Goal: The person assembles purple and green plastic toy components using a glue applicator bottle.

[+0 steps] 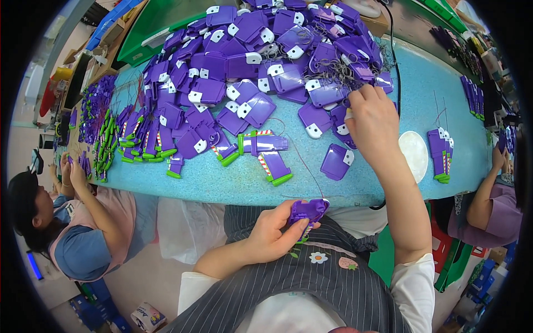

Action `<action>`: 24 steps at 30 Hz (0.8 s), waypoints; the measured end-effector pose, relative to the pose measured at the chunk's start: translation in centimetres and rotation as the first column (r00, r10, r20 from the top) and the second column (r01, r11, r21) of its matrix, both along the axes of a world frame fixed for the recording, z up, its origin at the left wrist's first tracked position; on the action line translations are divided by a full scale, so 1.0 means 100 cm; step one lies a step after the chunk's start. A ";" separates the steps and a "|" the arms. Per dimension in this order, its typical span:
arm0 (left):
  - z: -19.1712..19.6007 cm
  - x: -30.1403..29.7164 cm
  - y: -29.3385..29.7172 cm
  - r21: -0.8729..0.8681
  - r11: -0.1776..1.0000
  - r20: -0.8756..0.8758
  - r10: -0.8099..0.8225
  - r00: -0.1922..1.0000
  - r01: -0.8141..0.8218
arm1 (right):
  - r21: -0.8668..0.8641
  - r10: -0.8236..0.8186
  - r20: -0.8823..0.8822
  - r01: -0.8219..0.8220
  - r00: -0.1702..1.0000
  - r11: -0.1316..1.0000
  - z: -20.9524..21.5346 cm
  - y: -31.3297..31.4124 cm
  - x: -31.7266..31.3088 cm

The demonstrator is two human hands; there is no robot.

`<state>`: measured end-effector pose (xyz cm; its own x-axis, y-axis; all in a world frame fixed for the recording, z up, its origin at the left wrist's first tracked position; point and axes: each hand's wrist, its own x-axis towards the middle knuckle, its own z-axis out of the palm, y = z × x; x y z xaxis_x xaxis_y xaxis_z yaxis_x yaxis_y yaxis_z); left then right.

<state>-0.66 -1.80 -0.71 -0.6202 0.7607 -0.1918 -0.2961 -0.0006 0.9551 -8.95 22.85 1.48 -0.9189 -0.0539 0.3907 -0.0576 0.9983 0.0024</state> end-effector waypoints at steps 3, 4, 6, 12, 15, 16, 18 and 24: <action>-0.005 0.001 -0.002 0.056 0.994 0.030 0.090 0.996 -0.091 | -0.223 0.079 -0.121 -0.105 0.990 0.969 0.009 0.006 0.012; -0.006 0.001 -0.002 0.111 0.981 0.088 0.151 0.985 -0.160 | -0.221 0.082 -0.118 -0.107 0.990 0.969 0.009 0.004 0.017; -0.005 -0.005 0.003 0.151 0.965 0.117 0.198 0.973 -0.214 | -0.592 0.045 -0.160 -0.132 0.986 0.795 0.008 0.000 0.027; -0.014 -0.014 0.014 0.174 0.937 0.220 0.264 0.939 -0.304 | -0.466 -0.027 -0.308 -0.126 0.951 0.876 0.000 0.002 0.028; -0.014 -0.013 0.021 0.199 0.942 0.292 0.205 0.934 -0.270 | -0.715 -0.095 -0.347 -0.198 0.933 0.671 0.017 0.002 0.014; -0.016 -0.011 0.027 0.203 0.942 0.291 0.204 0.935 -0.268 | -0.782 -0.112 -0.463 -0.347 0.879 0.518 0.021 0.001 0.009; -0.022 -0.004 0.037 0.200 0.956 0.363 0.132 0.922 -0.216 | -0.852 -0.149 -0.469 -0.402 0.871 0.336 0.023 -0.002 0.009; -0.009 -0.028 0.040 0.192 0.924 0.365 0.247 0.898 -0.332 | -0.989 0.035 -0.027 -0.021 0.999 -0.148 -0.006 0.003 0.025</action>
<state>-3.50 2.20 -1.65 -0.7539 0.6054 -0.2552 -0.5421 -0.3538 0.7622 -6.48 23.13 0.89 -0.9320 0.3618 0.0203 -0.0788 -0.1477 -0.9859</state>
